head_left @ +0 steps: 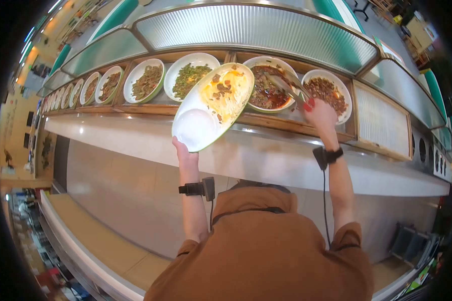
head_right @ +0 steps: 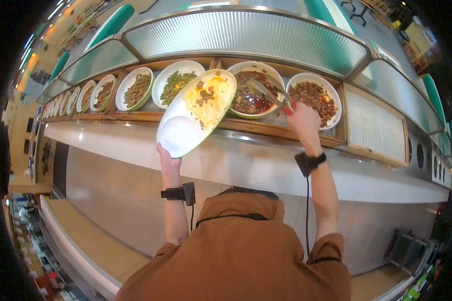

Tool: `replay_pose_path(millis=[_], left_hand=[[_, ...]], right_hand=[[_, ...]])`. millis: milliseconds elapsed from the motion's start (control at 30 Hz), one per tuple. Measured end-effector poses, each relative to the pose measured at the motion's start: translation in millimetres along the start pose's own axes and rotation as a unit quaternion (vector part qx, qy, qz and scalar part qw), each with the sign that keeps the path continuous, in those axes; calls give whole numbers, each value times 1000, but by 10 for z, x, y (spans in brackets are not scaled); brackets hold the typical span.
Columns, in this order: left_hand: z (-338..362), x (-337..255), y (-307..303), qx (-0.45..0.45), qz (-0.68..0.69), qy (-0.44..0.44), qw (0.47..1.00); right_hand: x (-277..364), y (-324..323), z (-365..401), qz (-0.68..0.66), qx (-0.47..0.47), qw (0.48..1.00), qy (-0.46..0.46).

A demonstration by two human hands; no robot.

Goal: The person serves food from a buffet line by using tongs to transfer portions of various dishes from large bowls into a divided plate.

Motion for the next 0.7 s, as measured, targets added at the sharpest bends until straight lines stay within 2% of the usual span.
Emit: replay_pose_path(millis=[33,100,200,300,400,600,700], left_hand=[[26,-10,3,4,-10,11,1000],[58,-30,6,10,-29,31,999],[65,-113,-53,69,-27,44,996],[137,-136,-109,17,0,39,999],[249,-266,-284,22,-61,95,993],[128,-586,-381,-53,-34,100,993],[3,-634,-567,-14,-59,118,991]], right_hand=[[-189,77,56,-33,-31,999,-26],[-373,105,128,-5,-8,1000,20],[-532,156,243,-29,-31,998,38],[-644,281,234,-49,-32,997,41],[-635,388,293,-50,-21,998,35],[-495,430,400,-46,-33,998,14],[-316,395,428,-38,-34,999,19]])
Point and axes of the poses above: each hand's wrist, its own z-axis away from the middle knuckle, its own y-axis out of the palm, x = y × z, the point moved 1 cm from there along -z, towards the middle knuckle, and after that the axes turned 5 degrees about -z, right-handed, at the moved point
